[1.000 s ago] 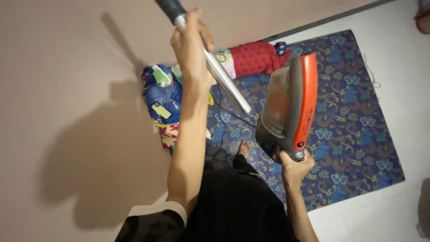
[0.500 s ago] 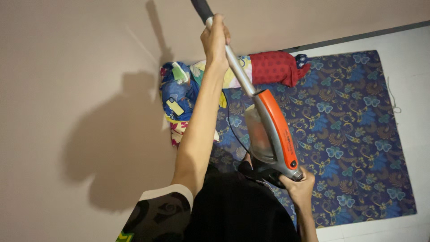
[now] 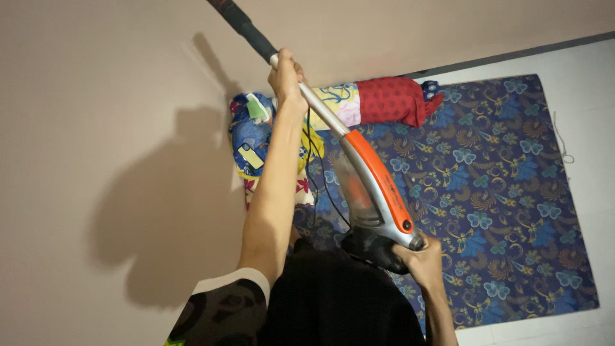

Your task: The person uses a handheld vacuum cleaner to clean a patterned blue rug and the surrounding tiled floor in a room. They move the vacuum back and forth over the rug and along the edges of the room, maneuvering around various items like a washing machine and stacked boxes.

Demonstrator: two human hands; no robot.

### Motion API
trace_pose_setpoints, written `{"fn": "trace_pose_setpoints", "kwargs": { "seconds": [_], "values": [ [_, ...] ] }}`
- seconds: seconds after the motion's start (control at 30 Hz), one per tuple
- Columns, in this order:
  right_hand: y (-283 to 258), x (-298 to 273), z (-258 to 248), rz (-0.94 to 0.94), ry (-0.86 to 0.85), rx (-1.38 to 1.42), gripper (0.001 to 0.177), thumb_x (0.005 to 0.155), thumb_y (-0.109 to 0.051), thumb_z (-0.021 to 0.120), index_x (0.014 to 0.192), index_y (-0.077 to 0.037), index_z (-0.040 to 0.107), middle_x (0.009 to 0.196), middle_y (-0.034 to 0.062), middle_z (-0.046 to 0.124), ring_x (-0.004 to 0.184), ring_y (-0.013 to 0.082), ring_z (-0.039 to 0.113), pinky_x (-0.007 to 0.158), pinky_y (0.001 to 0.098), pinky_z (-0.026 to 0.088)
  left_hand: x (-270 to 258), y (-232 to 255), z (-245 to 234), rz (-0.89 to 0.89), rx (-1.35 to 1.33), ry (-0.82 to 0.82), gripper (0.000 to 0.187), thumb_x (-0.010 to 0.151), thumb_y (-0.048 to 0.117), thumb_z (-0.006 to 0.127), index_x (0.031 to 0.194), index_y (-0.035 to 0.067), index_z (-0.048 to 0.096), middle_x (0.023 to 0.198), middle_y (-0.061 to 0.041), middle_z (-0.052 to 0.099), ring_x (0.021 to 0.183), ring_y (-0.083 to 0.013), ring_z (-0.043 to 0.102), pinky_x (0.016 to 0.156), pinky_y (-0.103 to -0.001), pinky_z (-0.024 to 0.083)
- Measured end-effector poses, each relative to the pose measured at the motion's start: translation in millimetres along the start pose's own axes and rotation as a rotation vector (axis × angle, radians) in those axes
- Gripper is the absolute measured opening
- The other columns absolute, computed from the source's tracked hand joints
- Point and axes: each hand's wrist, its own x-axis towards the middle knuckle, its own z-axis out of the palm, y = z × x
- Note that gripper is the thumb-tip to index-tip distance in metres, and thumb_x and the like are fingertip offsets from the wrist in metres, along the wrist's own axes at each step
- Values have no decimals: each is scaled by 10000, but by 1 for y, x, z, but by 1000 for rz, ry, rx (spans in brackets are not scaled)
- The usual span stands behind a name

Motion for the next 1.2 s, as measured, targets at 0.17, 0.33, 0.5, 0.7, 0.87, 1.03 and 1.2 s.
{"fn": "trace_pose_setpoints", "kwargs": {
  "seconds": [0.17,0.33,0.5,0.7,0.87,1.03,1.2],
  "values": [
    [-8,4,6,38,-45,-101,222,653,-50,771,849,44,722,645,79,678,523,138,583,482,314,448,20,-13,-20,-107,56,61,213,842,211,650,761,118,476,518,17,421,400,-108,391,378,-297,318],
    [-7,15,25,44,-62,-69,199,666,-62,765,829,44,724,619,64,673,499,136,588,455,304,440,19,-43,-44,-185,114,42,210,834,231,651,740,146,484,507,14,424,393,-112,372,383,-297,305],
    [6,31,48,37,-86,-36,169,687,-66,761,804,45,710,597,53,664,484,121,584,445,300,430,42,-58,-61,-182,138,-15,236,831,222,660,725,144,465,529,6,438,443,-123,413,430,-309,345],
    [29,50,86,-26,-183,156,153,694,-75,776,765,38,700,610,57,657,493,120,564,451,299,419,53,-54,-62,-127,159,-46,239,833,244,677,728,149,486,534,19,427,446,-115,399,437,-304,334],
    [22,47,92,-83,-157,57,168,659,-87,792,769,13,715,632,47,706,527,103,625,495,278,489,46,-38,-60,-198,151,-162,232,855,230,623,713,148,459,499,26,374,407,-115,357,421,-304,331],
    [18,45,88,-13,-198,-6,204,654,-98,781,799,35,727,628,59,705,522,124,626,500,308,493,36,-25,-59,-276,79,-363,288,897,194,601,702,169,390,487,47,278,386,-109,273,410,-295,260],
    [24,48,87,30,-199,-35,224,659,-106,803,795,48,713,607,81,684,497,143,611,481,319,480,25,-25,-49,-290,70,-358,299,894,176,605,700,169,376,499,48,281,395,-108,276,414,-299,251]
  ]
}}
